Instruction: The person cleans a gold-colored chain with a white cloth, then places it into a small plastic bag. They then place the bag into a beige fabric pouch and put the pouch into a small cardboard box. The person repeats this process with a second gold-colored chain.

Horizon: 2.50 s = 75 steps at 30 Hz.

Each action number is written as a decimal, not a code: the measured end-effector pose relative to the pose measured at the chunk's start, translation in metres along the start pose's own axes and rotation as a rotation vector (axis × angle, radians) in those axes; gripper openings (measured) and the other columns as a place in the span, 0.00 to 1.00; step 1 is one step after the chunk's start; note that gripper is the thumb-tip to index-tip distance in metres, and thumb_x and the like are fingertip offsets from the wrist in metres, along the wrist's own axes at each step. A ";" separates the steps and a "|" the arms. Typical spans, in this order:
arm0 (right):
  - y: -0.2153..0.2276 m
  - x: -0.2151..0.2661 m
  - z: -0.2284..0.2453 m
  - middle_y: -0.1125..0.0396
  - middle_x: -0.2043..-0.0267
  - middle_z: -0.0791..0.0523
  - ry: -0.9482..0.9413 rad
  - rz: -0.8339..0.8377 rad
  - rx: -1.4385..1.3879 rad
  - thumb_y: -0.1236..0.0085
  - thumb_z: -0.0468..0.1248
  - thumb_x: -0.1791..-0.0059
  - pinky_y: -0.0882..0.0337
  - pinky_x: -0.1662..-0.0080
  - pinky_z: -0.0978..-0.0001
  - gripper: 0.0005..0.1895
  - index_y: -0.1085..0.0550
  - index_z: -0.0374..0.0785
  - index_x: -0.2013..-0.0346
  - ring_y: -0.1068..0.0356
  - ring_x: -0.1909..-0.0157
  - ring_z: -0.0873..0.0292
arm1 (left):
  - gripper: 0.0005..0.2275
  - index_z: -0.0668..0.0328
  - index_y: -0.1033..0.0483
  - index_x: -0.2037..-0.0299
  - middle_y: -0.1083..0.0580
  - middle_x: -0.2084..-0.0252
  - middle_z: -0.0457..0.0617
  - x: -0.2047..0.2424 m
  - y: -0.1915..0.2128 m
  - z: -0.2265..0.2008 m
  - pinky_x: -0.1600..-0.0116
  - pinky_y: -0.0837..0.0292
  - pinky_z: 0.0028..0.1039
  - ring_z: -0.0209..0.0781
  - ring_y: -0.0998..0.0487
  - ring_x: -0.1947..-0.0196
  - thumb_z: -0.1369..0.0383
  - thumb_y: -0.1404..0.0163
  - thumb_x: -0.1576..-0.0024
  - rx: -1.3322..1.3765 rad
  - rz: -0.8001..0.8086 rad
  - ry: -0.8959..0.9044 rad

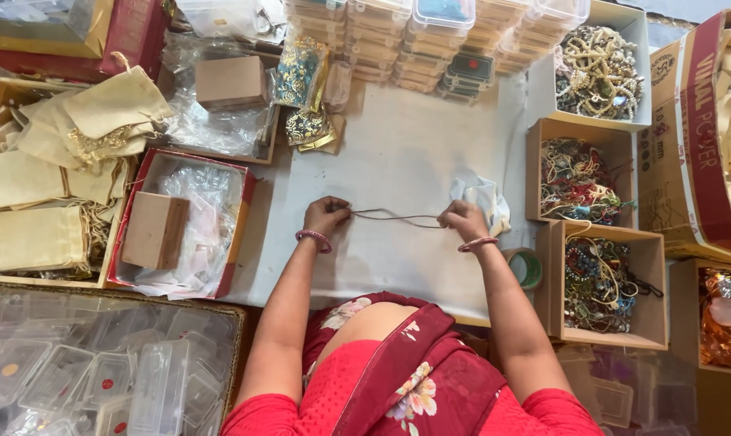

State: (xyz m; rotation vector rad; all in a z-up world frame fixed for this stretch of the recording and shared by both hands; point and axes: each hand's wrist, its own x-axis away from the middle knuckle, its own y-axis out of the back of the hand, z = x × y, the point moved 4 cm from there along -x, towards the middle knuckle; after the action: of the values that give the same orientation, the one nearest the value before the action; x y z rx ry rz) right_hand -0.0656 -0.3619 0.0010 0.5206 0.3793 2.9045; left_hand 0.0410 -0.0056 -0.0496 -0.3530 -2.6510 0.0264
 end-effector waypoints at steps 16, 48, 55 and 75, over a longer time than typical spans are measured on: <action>-0.004 -0.012 -0.021 0.24 0.67 0.54 -0.059 -0.244 0.220 0.36 0.33 0.52 0.27 0.67 0.71 0.06 0.24 0.37 0.62 0.27 0.71 0.65 | 0.08 0.68 0.19 0.60 0.18 0.67 0.50 0.016 -0.010 -0.020 0.64 0.21 0.22 0.33 0.18 0.70 0.76 0.40 0.48 -0.071 -0.095 0.012; -0.015 0.033 -0.023 0.52 0.23 0.51 0.415 -0.188 1.224 0.48 0.52 0.50 0.52 0.31 0.39 0.37 0.44 0.51 0.27 0.51 0.25 0.42 | 0.13 0.69 0.22 0.54 0.19 0.63 0.52 0.011 -0.008 -0.013 0.60 0.18 0.22 0.34 0.16 0.65 0.78 0.39 0.49 -0.060 -0.052 -0.054; -0.063 -0.003 -0.001 0.30 0.43 0.43 0.419 -0.465 0.882 0.54 0.32 0.41 0.32 0.37 0.51 0.13 0.26 0.35 0.43 0.31 0.39 0.40 | 0.13 0.69 0.23 0.54 0.18 0.65 0.53 0.013 -0.008 -0.021 0.62 0.20 0.23 0.35 0.16 0.67 0.77 0.39 0.49 -0.069 -0.045 -0.051; -0.010 0.031 -0.014 0.37 0.29 0.50 0.339 -0.527 0.850 0.51 0.28 0.51 0.28 0.43 0.54 0.28 0.29 0.46 0.35 0.29 0.42 0.45 | 0.14 0.69 0.24 0.51 0.19 0.64 0.52 0.016 -0.007 -0.020 0.63 0.20 0.22 0.36 0.16 0.66 0.78 0.41 0.48 -0.076 -0.081 -0.031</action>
State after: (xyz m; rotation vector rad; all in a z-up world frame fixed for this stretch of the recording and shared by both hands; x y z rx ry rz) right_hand -0.0976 -0.3487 -0.0045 -0.0137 1.5485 2.1959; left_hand 0.0342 -0.0095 -0.0236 -0.2713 -2.7003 -0.0958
